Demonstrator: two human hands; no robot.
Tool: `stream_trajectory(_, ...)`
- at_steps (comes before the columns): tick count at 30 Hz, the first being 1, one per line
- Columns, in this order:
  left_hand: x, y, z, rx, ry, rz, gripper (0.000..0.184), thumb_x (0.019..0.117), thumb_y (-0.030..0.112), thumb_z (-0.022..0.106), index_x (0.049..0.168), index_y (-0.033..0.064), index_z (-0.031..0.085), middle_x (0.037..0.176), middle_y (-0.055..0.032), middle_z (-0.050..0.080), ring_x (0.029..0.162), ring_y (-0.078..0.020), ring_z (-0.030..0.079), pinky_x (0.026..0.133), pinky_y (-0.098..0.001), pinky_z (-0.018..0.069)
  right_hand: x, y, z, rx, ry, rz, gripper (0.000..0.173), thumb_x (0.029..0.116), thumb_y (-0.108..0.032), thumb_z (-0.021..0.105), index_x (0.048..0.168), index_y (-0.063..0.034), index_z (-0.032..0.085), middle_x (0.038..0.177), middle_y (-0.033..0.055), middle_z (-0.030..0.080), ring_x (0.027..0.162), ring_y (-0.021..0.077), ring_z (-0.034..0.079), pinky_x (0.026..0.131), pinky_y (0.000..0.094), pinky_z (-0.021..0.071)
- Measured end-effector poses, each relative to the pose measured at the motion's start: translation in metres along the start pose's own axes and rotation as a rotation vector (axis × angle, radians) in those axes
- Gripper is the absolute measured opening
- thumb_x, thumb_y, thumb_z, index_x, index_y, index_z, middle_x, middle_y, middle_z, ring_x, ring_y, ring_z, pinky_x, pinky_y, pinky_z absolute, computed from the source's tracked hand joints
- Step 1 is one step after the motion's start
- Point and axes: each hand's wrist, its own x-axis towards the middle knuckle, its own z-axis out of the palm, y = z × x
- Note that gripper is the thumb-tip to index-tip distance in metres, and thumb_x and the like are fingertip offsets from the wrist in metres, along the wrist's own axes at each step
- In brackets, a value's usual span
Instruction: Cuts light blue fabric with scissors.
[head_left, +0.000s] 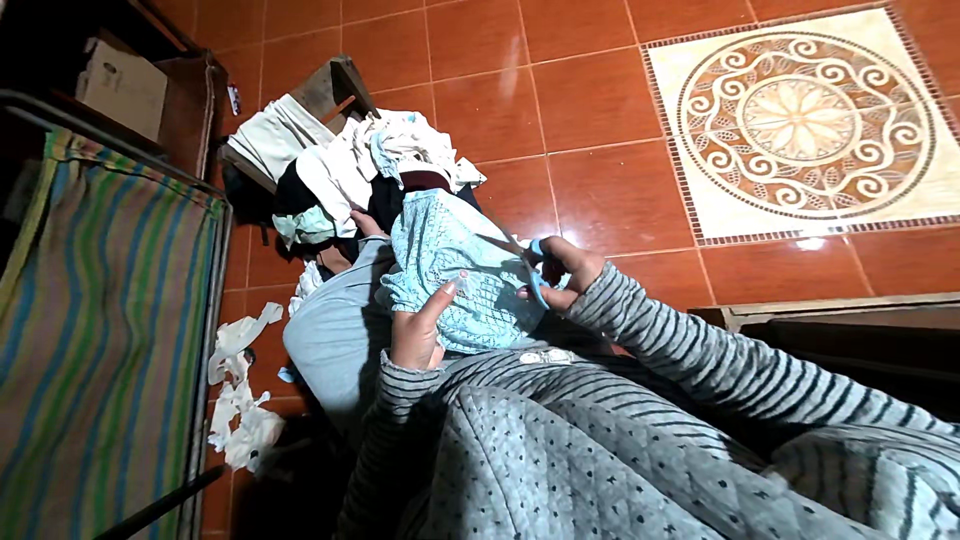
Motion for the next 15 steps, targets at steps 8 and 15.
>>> stream_trajectory(8, 0.013, 0.017, -0.025, -0.225, -0.064, -0.047, 0.024, 0.0943, 0.003, 0.043, 0.114, 0.0055, 0.057, 0.094, -0.0102, 0.074, 0.087, -0.0194, 0.074, 0.081, -0.0399, 0.0629, 0.032, 0.040, 0.014, 0.055, -0.019, 0.089, 0.028, 0.0786, -0.004, 0.076, 0.102, 0.0038, 0.064, 0.079, 0.0156, 0.068, 0.068, 0.0258, 0.066, 0.064, 0.0496, 0.0546)
stream_trajectory(15, 0.027, -0.018, -0.036, -0.098, 0.155, -0.442, 0.024, 0.1026, 0.006, 0.042, 0.122, 0.0005, 0.054, 0.102, -0.0173, 0.068, 0.089, -0.0253, 0.070, 0.077, -0.0427, 0.0603, 0.046, 0.025, -0.005, 0.145, 0.086, 0.245, 0.034, 0.0841, 0.001, 0.071, 0.114, 0.0087, 0.058, 0.094, 0.0213, 0.068, 0.078, 0.0259, 0.067, 0.075, 0.0469, 0.0562)
